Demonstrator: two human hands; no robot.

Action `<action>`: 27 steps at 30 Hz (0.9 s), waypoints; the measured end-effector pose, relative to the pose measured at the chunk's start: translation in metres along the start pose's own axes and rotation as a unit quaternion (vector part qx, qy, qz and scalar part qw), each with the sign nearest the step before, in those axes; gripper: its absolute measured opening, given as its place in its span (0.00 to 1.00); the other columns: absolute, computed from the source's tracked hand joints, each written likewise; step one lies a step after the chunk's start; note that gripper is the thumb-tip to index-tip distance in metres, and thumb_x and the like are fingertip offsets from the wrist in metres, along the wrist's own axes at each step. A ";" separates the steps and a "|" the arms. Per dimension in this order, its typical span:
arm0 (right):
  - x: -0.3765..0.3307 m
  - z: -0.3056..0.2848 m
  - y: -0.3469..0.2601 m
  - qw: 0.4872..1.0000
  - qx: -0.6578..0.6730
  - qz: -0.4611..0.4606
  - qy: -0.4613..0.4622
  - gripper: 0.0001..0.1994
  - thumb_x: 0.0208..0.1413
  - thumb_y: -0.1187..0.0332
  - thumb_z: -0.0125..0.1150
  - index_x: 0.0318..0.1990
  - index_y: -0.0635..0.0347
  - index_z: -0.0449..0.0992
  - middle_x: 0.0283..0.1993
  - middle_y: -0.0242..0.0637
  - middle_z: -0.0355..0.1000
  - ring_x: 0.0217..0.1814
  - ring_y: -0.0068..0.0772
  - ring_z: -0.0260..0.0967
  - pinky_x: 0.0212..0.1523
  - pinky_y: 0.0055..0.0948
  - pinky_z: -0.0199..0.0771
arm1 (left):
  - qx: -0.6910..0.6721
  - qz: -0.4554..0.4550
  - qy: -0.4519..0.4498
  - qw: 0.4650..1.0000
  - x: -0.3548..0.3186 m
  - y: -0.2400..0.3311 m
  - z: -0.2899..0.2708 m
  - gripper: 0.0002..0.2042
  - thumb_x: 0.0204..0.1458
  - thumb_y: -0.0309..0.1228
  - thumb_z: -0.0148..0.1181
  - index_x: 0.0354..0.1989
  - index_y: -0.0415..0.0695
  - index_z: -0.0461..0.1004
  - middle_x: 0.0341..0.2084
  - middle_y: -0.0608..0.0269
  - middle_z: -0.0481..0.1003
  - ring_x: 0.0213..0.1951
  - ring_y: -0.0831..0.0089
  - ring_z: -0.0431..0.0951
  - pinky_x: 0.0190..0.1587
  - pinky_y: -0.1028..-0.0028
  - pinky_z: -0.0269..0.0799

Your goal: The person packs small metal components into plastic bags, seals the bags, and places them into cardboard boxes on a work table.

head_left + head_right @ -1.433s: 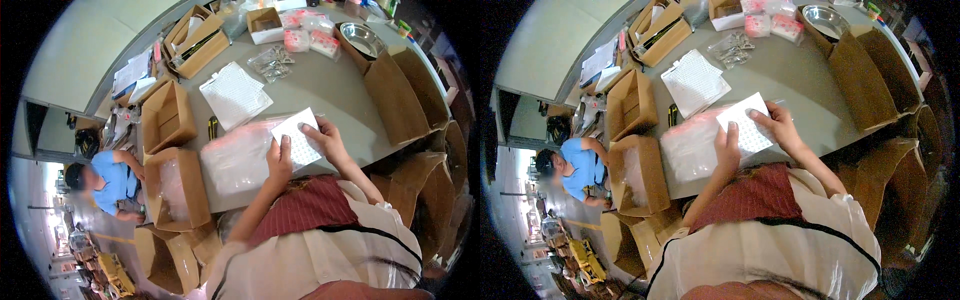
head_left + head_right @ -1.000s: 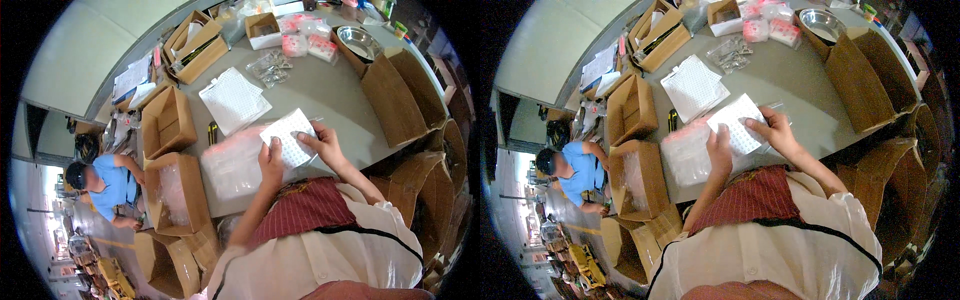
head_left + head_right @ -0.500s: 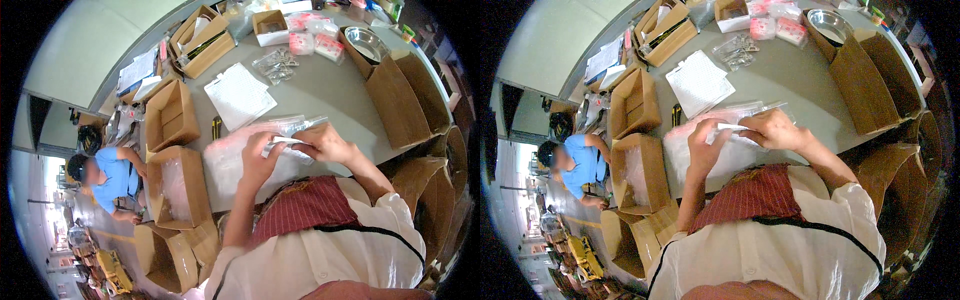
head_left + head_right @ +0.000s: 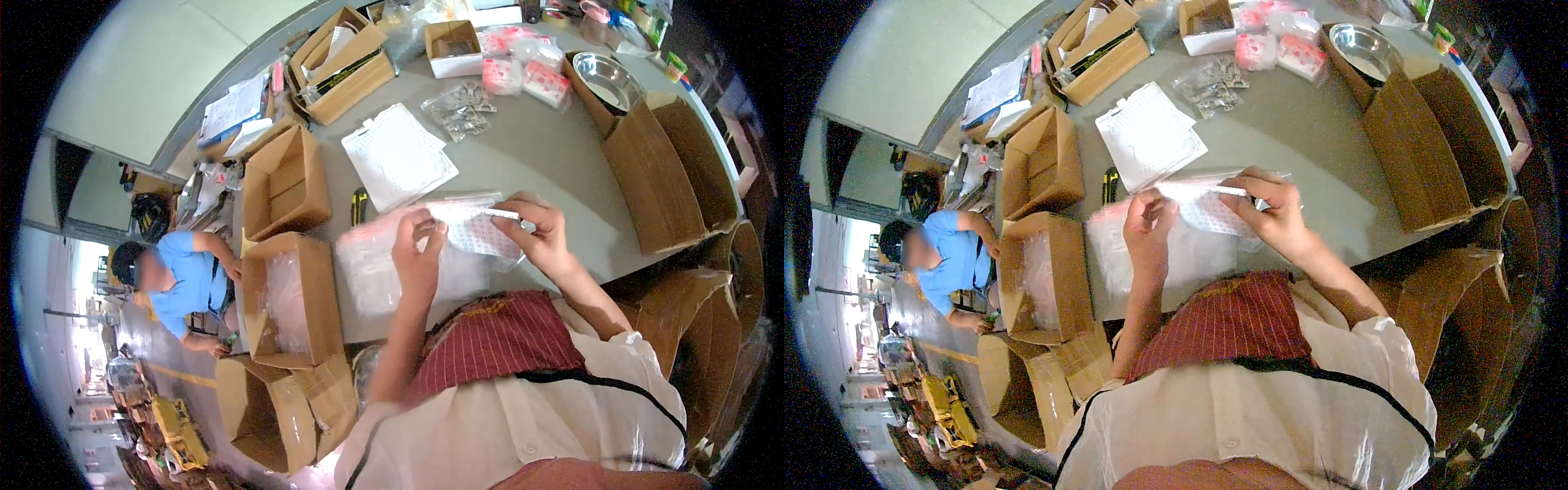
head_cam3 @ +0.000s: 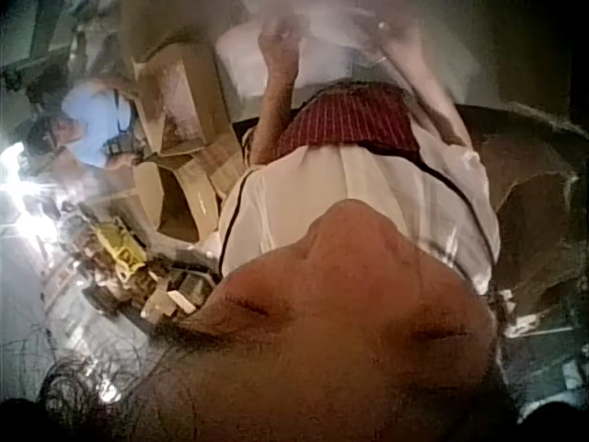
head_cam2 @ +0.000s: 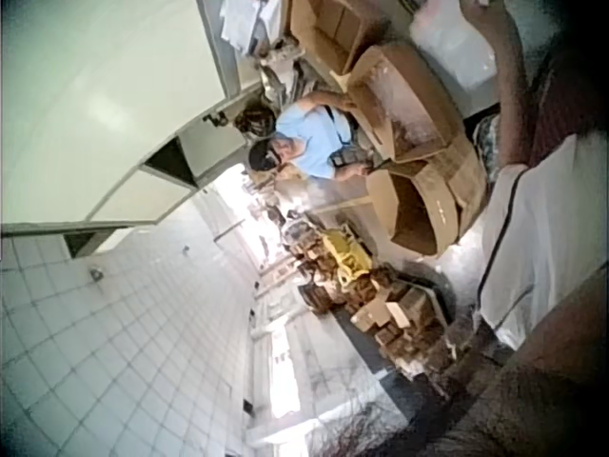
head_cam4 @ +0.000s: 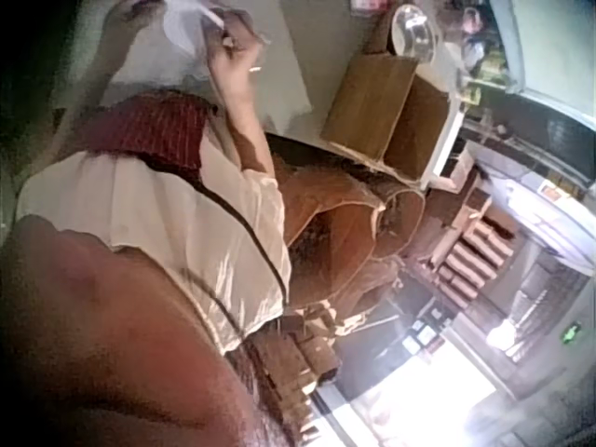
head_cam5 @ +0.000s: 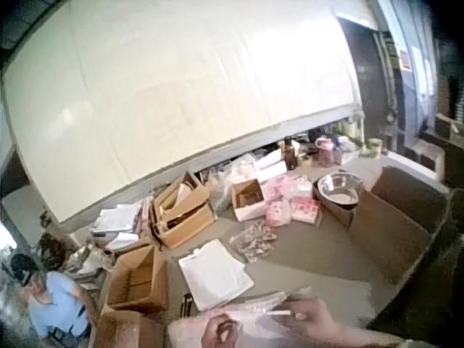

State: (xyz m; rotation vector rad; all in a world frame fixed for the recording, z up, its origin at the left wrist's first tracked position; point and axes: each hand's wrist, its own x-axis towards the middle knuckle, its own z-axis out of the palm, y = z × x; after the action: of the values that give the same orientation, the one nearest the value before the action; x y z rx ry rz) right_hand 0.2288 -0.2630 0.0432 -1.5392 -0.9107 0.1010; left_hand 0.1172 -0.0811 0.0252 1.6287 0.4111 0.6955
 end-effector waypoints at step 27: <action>-0.002 0.026 0.012 0.995 -0.056 0.069 -0.041 0.22 0.57 0.70 0.62 0.57 0.68 0.67 0.54 0.52 0.70 0.55 0.45 0.71 0.55 0.38 0.71 | -0.072 0.055 -0.134 0.987 -0.027 0.003 0.024 0.28 0.62 0.34 0.53 0.69 0.38 0.55 0.52 0.54 0.73 0.48 0.73 0.74 0.49 0.73 0.70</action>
State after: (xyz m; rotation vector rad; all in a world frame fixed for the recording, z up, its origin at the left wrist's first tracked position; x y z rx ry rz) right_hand 0.2187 -0.2424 0.0258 -1.7119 -0.8869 0.2166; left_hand 0.1122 -0.1167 0.0208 1.5880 0.0751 0.5644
